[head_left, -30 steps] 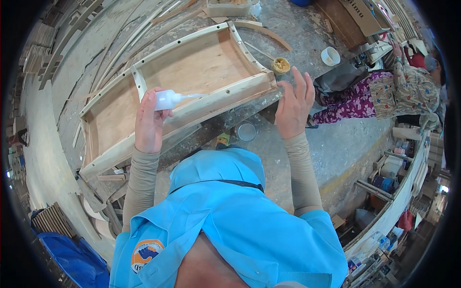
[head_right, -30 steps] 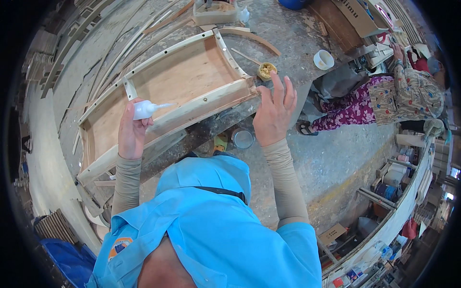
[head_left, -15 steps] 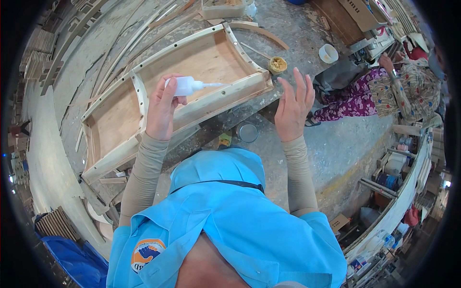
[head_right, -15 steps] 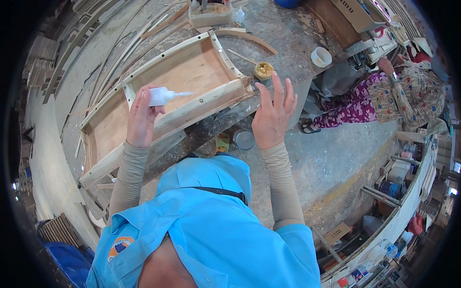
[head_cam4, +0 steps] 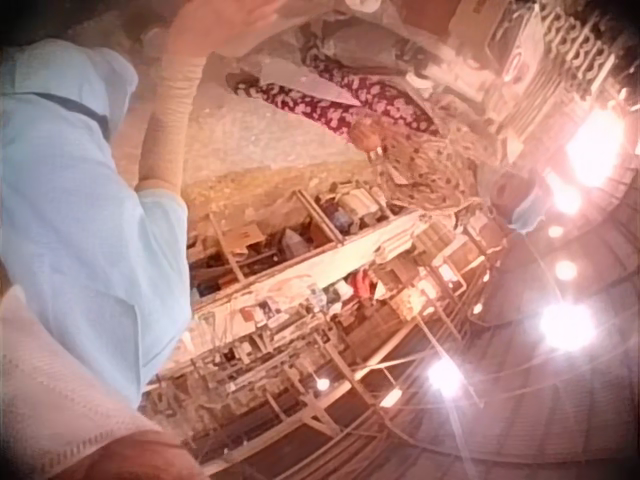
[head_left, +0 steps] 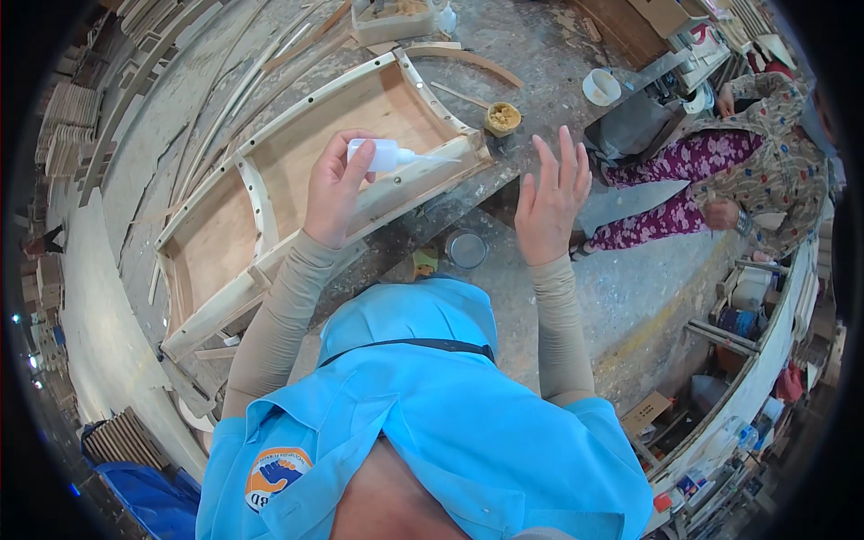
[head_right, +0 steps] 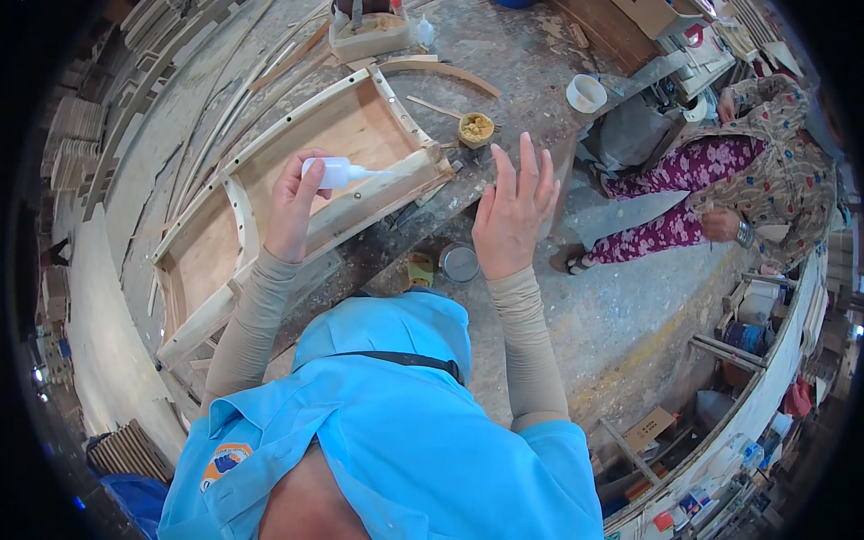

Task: The person applies glue from a white bottle into pre-drilled holes on a wooden furniture frame. They then insert wooden dowels into the glued holes and use a utility knife to trim the excess length of the dowels flush with the frame surface.

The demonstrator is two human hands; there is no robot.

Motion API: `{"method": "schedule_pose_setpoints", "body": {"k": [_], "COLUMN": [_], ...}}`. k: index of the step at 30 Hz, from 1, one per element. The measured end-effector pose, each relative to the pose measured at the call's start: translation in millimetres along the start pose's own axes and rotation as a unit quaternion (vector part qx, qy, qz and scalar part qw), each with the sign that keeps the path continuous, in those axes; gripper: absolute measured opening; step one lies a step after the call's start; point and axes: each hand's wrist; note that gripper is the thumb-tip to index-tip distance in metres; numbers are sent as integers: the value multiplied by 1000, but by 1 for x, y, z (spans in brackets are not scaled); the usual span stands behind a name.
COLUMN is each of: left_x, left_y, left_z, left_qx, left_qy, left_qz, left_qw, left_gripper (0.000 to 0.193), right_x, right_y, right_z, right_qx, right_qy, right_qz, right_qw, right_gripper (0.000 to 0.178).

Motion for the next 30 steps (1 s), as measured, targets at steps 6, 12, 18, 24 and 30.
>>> {"method": "schedule_pose_setpoints", "body": {"k": [6, 12, 18, 24, 30], "left_x": [-11, -15, -15, -18, -20], "left_y": [12, 20, 25, 27, 28], "left_z": [-9, -11, -9, -12, -13], "left_qx": [-29, -104, -166, -185, -222], "left_qy": [16, 37, 71, 84, 98], "left_qz": [-28, -27, -20, -14, -17], "left_qw": [999, 994, 983, 979, 970], "left_gripper": [22, 24, 23, 21, 21], "right_x": [16, 24, 22, 22, 26], "right_y": [7, 19, 22, 23, 25], "right_z": [-8, -19, -18, -17, -17], "right_qx": [-46, -92, -101, -108, -112], "right_qy": [29, 43, 47, 52, 60], "right_qz": [-42, -47, -54, -57, -66], "right_qw": [998, 994, 992, 991, 990], "right_gripper": [77, 100, 106, 106, 105]}}
Point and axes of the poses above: each hand's wrist, its own x-axis away from the middle knuckle, its own y-axis out of the palm, z = x × y, and after that the axes turned 1 degree about -z, right-handed
